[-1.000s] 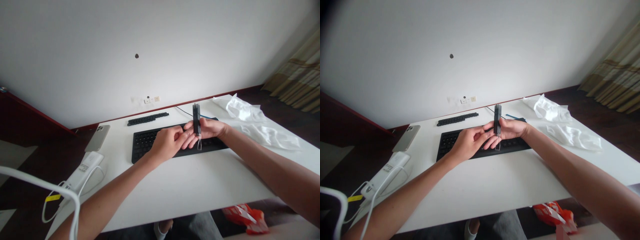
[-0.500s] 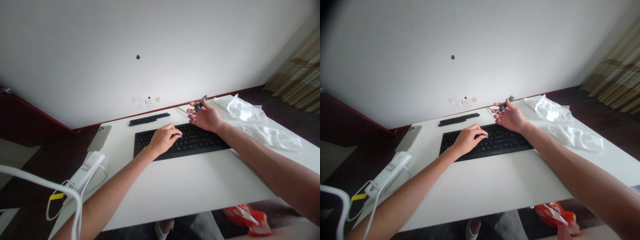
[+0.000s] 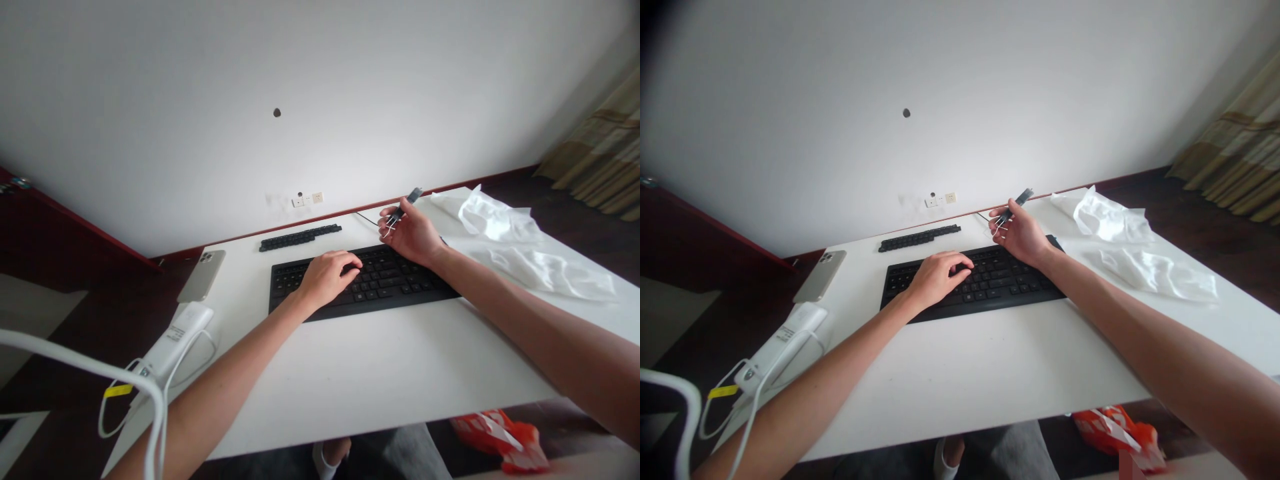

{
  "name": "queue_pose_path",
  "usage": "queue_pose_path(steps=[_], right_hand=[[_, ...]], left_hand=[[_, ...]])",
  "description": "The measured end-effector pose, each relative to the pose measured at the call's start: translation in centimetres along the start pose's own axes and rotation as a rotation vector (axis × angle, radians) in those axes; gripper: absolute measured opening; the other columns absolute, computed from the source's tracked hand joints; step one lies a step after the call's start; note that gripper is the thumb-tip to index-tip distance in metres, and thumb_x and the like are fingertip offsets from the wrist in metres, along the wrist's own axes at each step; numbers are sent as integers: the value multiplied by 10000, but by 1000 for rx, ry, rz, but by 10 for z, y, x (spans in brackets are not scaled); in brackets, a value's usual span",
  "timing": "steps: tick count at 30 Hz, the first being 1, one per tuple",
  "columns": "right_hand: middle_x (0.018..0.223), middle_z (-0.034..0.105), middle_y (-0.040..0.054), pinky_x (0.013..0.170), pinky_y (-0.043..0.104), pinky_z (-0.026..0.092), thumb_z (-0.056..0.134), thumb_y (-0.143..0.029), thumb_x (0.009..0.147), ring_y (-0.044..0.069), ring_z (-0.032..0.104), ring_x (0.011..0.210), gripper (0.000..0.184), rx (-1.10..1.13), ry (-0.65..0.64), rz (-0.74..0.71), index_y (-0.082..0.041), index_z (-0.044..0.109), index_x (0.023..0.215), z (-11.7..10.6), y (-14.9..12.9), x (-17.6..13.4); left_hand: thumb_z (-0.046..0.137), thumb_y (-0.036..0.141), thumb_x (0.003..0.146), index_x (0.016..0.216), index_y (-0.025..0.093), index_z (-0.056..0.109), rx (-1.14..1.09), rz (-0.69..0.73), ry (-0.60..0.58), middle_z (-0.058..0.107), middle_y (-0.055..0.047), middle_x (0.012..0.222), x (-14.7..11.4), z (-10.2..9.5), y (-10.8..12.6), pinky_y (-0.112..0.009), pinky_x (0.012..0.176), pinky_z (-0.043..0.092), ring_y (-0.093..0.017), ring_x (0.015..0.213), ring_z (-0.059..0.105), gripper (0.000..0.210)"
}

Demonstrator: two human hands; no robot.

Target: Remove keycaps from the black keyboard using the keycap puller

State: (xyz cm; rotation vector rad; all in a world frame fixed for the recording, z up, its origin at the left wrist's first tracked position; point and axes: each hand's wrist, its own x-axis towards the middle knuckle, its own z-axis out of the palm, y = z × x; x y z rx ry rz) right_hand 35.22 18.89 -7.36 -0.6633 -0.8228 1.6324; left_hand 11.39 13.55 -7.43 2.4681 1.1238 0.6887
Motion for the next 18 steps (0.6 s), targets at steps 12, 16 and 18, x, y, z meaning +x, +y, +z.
queue_pose_path(steps=[12, 16, 18], right_hand=[[726, 636, 55, 568, 251, 513, 652, -582, 940, 156, 583, 649, 409, -41, -31, 33, -189, 713, 850, -3, 4, 3], [731, 648, 53, 570, 267, 509, 661, -577, 935, 166, 591, 659, 394, -60, -44, 20, -199, 710, 835, -2, 6, 2], [757, 659, 50, 580, 267, 508, 677, -564, 928, 161, 599, 666, 380, -59, -40, 7, -199, 704, 827, -3, 7, 3]], left_hand=[[696, 212, 915, 1149, 274, 730, 227, -236, 211, 795, 6, 1051, 3, -48, -81, -301, 833, 524, -181, 882, 688, 244], [697, 272, 930, 1037, 280, 785, 351, -192, 125, 772, -27, 980, 2, -41, -73, -332, 852, 519, -216, 915, 681, 139], [684, 305, 945, 1001, 281, 800, 395, -209, 86, 759, -39, 940, 2, -39, -69, -341, 843, 519, -228, 910, 681, 132]])
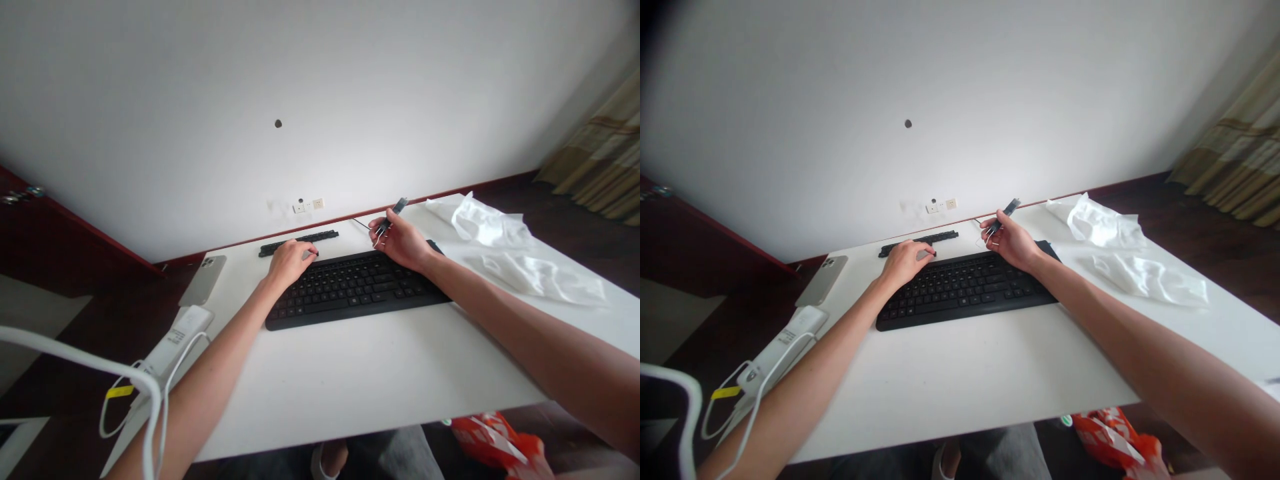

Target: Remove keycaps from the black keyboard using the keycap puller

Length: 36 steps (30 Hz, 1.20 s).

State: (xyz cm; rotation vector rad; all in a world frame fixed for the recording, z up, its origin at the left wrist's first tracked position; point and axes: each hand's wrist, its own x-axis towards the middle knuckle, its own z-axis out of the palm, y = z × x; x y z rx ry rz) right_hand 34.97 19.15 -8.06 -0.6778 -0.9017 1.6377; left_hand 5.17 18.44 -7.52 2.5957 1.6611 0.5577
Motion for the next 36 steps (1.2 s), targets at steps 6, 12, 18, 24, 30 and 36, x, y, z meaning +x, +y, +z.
queue_pose_path(steps=[6, 12, 18, 24, 30, 36], right_hand=[[765, 650, 44, 601, 267, 511, 667, -580, 930, 154, 595, 659, 394, 27, -22, 36, -194, 709, 866, -8, 2, 4], [763, 654, 43, 610, 263, 511, 664, -581, 932, 150, 593, 652, 395, 53, -42, 44, -193, 708, 871, -10, 2, 5], [736, 647, 48, 608, 250, 509, 650, -606, 935, 146, 595, 659, 452, 35, -38, 59, -167, 724, 864, -4, 0, 2], [754, 654, 48, 622, 254, 511, 662, -607, 928, 149, 600, 675, 444, 39, -56, 62, -173, 730, 865, -8, 2, 3], [774, 654, 50, 621, 254, 507, 684, -597, 914, 148, 596, 679, 437, 39, -54, 64, -165, 733, 863, -9, 2, 4], [745, 650, 37, 618, 280, 494, 690, -603, 904, 145, 566, 624, 426, 0, -60, 66, -179, 714, 861, -4, -1, 0]], left_hand=[[679, 313, 950, 999, 285, 820, 63, 20, -67, 741, -59, 928, 8, 2, 3, -348, 840, 519, -238, 914, 679, 153], [689, 271, 929, 963, 263, 820, 111, 109, -77, 731, -71, 957, 31, 5, 9, -354, 858, 515, -258, 989, 623, 135], [675, 218, 906, 891, 220, 785, 146, 149, 35, 716, -69, 1062, 38, 14, 7, -392, 937, 492, -267, 1024, 544, 111], [705, 212, 862, 905, 226, 749, 165, 89, 56, 680, -66, 1077, 36, 19, -2, -400, 928, 475, -274, 1036, 524, 63], [696, 219, 875, 935, 233, 740, 156, 60, 48, 675, -65, 1077, 37, 20, -8, -399, 935, 461, -277, 1037, 522, 76], [697, 250, 885, 1018, 237, 721, 168, 47, 60, 675, -63, 1083, 38, 22, -8, -385, 922, 459, -276, 1049, 525, 136]])
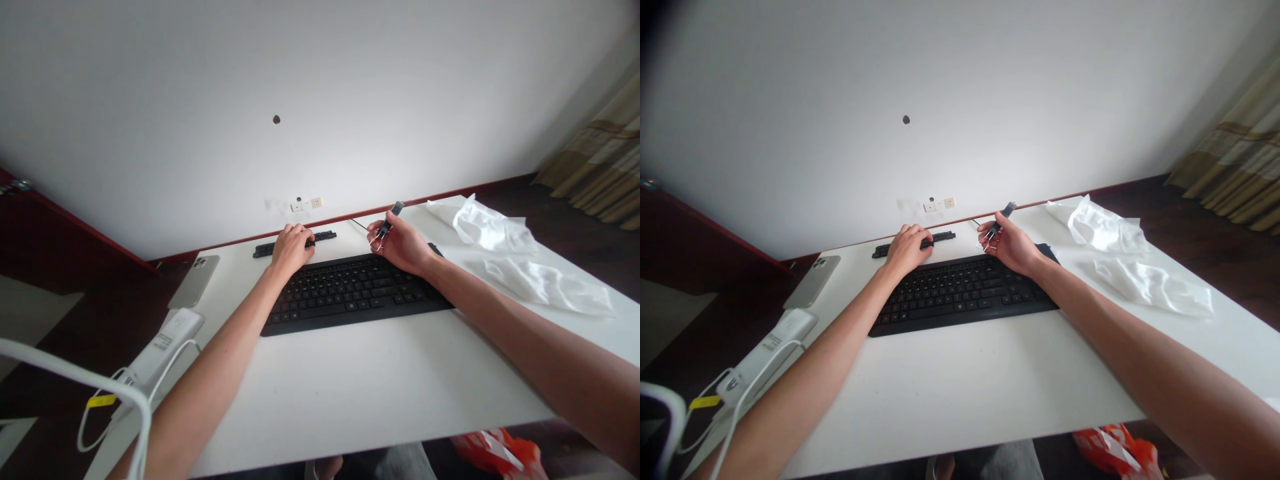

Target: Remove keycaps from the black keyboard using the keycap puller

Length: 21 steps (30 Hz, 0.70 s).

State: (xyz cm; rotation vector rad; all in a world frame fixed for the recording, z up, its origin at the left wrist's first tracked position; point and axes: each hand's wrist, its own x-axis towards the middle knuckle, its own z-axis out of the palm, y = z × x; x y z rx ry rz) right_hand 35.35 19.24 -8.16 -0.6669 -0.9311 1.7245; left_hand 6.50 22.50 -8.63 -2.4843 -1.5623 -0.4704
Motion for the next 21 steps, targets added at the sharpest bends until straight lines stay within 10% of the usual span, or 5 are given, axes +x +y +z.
queue_pose_path(steps=[21], right_hand=[[756, 633, 44, 621, 287, 496, 685, -605, 904, 149, 565, 630, 435, -25, 23, 11, -179, 705, 820, 5, -3, -2]], left_hand=[[770, 411, 864, 931, 221, 681, 34, -116, 14, 654, -87, 1028, -2, -12, 9, -407, 923, 455, -301, 1053, 560, 220]])
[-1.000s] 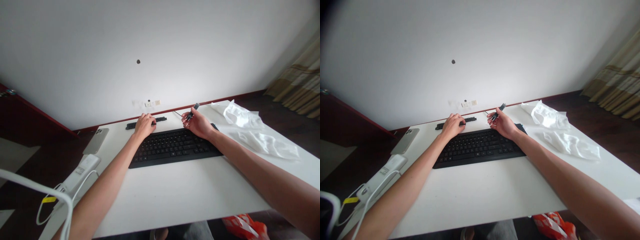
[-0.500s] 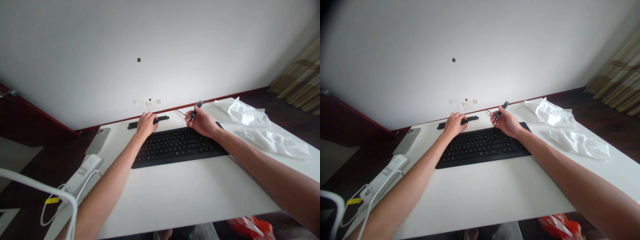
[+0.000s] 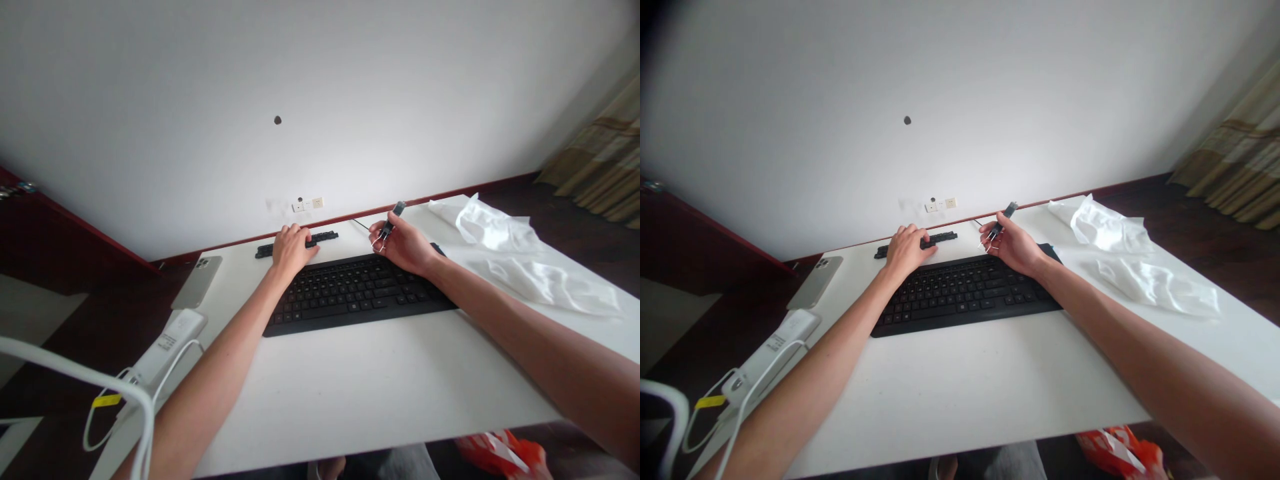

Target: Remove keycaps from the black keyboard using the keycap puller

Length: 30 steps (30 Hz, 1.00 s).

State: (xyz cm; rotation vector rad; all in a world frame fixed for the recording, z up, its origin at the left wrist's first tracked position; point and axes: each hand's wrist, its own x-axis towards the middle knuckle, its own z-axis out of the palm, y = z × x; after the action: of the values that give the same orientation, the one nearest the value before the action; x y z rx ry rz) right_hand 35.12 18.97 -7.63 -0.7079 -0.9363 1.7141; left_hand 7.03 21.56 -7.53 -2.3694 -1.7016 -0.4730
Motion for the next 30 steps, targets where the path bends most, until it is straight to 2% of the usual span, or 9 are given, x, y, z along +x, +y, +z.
queue_pose_path(steps=[3, 7, 9, 12, 14, 17, 20, 22, 30], right_hand=[[762, 635, 45, 583, 300, 470, 688, -625, 892, 151, 541, 596, 439, -54, 61, -53, -198, 683, 789, 0, 2, 2], [632, 553, 20, 515, 301, 377, 660, -665, 899, 140, 445, 524, 482, -331, 220, -272, -208, 706, 753, 0, 7, 1], [608, 532, 15, 539, 301, 380, 631, -678, 916, 150, 461, 548, 503, -525, 270, -381, -206, 725, 767, 1, 9, -2], [659, 586, 27, 588, 304, 413, 604, -675, 931, 167, 522, 607, 508, -699, 263, -448, -202, 726, 793, 6, 10, -8], [694, 613, 32, 605, 303, 419, 592, -656, 943, 172, 541, 634, 492, -762, 252, -462, -197, 721, 821, 9, 10, -11], [704, 597, 21, 608, 300, 403, 561, -614, 973, 169, 520, 644, 452, -840, 256, -491, -198, 716, 884, 12, 9, -12], [755, 598, 18, 612, 302, 396, 541, -573, 991, 162, 492, 644, 400, -893, 225, -525, -210, 703, 943, 14, 8, -14], [784, 611, 21, 619, 303, 397, 540, -557, 994, 164, 488, 657, 380, -921, 196, -541, -215, 697, 943, 15, 8, -15], [606, 548, 16, 602, 310, 373, 478, -619, 1003, 170, 488, 596, 540, -977, 173, -485, -208, 643, 695, 17, 6, -21]], left_hand=[[710, 390, 912, 926, 221, 698, -91, 34, -42, 673, -72, 1001, 1, -10, 13, -379, 885, 474, -268, 998, 596, 171], [621, 308, 954, 894, 216, 716, -180, 93, -121, 703, -56, 979, -4, -27, 42, -344, 806, 487, -232, 925, 643, 145], [603, 289, 958, 916, 213, 720, -199, 127, -149, 704, -53, 951, -9, -33, 58, -336, 784, 490, -220, 884, 655, 146], [586, 284, 973, 973, 222, 715, -236, 164, -170, 709, -45, 970, -22, -39, 81, -332, 783, 503, -209, 873, 672, 143], [613, 358, 975, 1014, 225, 707, -245, 186, -188, 711, -46, 1004, -33, -42, 95, -344, 808, 516, -229, 928, 684, 168], [655, 582, 924, 1086, 210, 690, -204, 198, -269, 709, -78, 1054, -49, -46, 112, -376, 824, 529, -274, 982, 690, 408], [686, 775, 788, 1180, 181, 645, -150, 182, -361, 699, -126, 1092, -59, -48, 121, -394, 785, 532, -320, 993, 694, 713], [709, 831, 709, 1202, 187, 627, -149, 190, -427, 694, -135, 1114, -61, -48, 122, -390, 774, 531, -331, 1000, 698, 815], [826, 708, 687, 1171, 189, 602, -127, 215, -471, 698, -130, 1096, -60, -45, 124, -380, 753, 523, -339, 992, 714, 745]])
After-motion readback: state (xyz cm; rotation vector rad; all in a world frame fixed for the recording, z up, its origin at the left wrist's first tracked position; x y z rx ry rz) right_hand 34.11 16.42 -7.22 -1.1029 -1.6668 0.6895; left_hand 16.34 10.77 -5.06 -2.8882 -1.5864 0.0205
